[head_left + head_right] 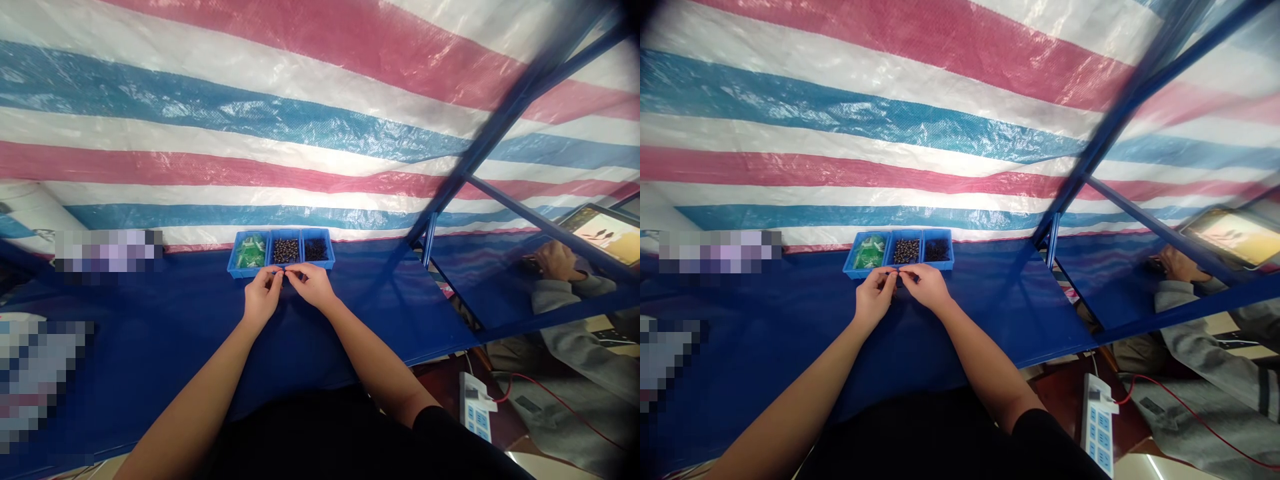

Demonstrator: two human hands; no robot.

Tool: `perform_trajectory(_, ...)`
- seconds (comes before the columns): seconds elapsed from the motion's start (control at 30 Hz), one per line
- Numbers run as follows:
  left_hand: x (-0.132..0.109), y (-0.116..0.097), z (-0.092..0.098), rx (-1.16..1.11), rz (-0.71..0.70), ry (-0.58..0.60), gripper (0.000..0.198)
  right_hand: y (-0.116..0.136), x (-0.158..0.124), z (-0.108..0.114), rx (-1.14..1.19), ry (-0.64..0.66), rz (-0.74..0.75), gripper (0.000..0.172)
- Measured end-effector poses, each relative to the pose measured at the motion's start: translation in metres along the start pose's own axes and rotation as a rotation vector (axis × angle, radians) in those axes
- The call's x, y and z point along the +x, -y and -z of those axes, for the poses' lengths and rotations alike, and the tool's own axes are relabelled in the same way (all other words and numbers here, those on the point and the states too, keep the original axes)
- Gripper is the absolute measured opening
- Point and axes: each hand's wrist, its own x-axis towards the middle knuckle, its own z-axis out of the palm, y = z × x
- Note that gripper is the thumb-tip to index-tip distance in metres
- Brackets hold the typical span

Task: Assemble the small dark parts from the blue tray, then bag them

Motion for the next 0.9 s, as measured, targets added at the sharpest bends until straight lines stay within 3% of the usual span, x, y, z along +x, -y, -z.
perform_trajectory(0.9,-0.0001,0.0015,0.0005,-0.033,0.006,0.011,0.031,0.0043,0.0000,0.0012,-0.023,0.069,-0.009,0.018)
